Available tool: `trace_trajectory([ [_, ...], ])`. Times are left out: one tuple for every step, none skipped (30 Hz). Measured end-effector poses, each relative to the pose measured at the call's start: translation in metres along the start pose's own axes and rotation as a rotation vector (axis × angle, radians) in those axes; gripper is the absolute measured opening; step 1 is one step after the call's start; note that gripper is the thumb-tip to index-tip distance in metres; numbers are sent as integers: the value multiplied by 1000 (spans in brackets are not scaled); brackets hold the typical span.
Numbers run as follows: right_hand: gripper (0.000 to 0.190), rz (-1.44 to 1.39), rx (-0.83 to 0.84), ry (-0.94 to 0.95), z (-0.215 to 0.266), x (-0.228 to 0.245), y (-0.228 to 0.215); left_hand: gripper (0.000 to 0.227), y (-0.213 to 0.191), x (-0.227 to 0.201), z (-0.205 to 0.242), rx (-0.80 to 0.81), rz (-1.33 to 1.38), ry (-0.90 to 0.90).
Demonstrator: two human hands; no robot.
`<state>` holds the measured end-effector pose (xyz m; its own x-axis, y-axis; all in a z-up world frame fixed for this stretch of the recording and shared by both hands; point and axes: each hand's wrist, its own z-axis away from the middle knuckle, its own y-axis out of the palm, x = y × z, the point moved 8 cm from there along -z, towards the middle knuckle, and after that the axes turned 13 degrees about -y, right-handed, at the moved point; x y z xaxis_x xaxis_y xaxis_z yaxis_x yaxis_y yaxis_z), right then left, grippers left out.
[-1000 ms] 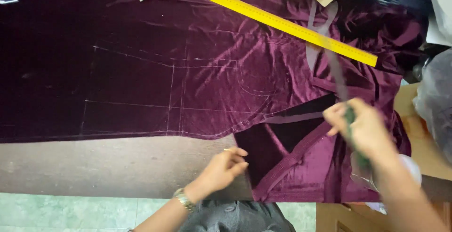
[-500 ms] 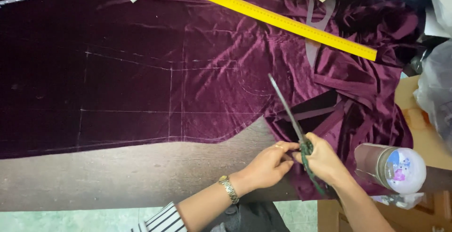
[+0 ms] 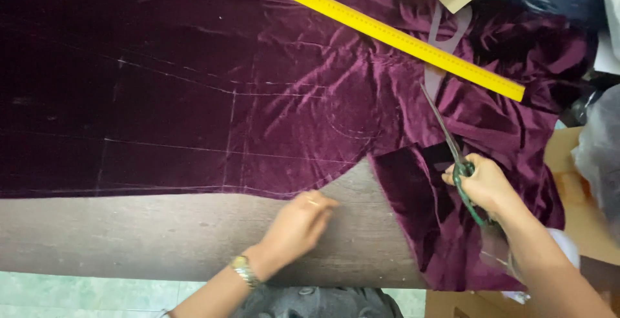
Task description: The person uses shears to cut a large piece of purple velvet fabric laid out on a table. They follow white chalk lines drawn on the material, cutting along straight edges and curved sections while holding the fabric steady with their left hand.
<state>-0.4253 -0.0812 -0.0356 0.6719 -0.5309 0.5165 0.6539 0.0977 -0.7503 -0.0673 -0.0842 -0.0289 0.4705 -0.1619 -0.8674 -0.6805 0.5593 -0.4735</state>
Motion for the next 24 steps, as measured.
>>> trace_trajectory([
  [17, 5, 0, -1, 3, 16, -10, 23, -7, -1, 0, -3, 4, 0],
  [17, 52, 17, -6, 4, 32, -19, 20, -22, -1, -1, -104, -22, -1],
  [18, 99, 34, -11, 6, 49, -29, 17, -37, -2, -2, -206, -47, -2],
  [18, 101, 31, -13, 5, 45, -28, 17, -38, -3, -6, -209, -45, 0],
  [19, -81, 69, -47, 3, 45, -22, 18, -43, -5, -9, -268, -84, 5],
  [22, -264, 106, -81, 3, 45, -15, 19, -47, -7, -11, -326, -121, 10],
  [22, -261, 104, -81, 10, 49, -13, 19, -44, -6, -17, -327, -119, 12],
  [19, -269, 158, -108, 17, 56, -6, 19, -40, -4, -23, -321, -193, -11],
  [23, -277, 212, -135, 25, 63, 1, 20, -35, -1, -30, -316, -268, -35],
  [23, -276, 210, -132, 30, 52, 5, 20, -31, -1, -37, -313, -266, -33],
  [26, -291, 329, -139, 37, 44, 18, 22, -27, -4, -43, -324, -306, 5],
  [32, -308, 447, -143, 46, 36, 32, 25, -23, -6, -49, -331, -347, 44],
  [32, -310, 444, -138, 56, 48, 26, 25, -23, -6, -56, -326, -345, 47],
  [34, -350, 505, -10, 72, 51, 28, 25, -23, -10, -61, -336, -366, 94],
  [36, -390, 565, 117, 89, 55, 29, 24, -23, -13, -66, -345, -387, 142],
  [36, -396, 559, 127, 94, 43, 31, 24, -24, -13, -71, -334, -384, 147],
  [36, -439, 575, 162, 102, 30, 34, 24, -25, -14, -76, -334, -417, 172],
  [36, -481, 589, 194, 109, 18, 39, 24, -27, -15, -81, -336, -450, 199],
  [36, -487, 583, 201, 88, -36, 51, 24, -27, -12, -85, -327, -448, 206],
  [36, -991, 869, 667, 114, -85, 84, 24, -26, -12, -88, -325, -463, 229],
  [42, -1513, 1133, 1128, 149, -112, 90, 23, -26, -12, -91, -323, -477, 253],
  [42, -1522, 1126, 1127, 156, -52, 93, 23, -24, -12, -93, -318, -475, 260],
  [46, -1021, 927, 839, 158, -29, 82, 24, -21, -12, -95, -303, -493, 280],
  [51, -543, 706, 531, 163, 2, 43, 26, -19, -13, -98, -291, -513, 299],
])
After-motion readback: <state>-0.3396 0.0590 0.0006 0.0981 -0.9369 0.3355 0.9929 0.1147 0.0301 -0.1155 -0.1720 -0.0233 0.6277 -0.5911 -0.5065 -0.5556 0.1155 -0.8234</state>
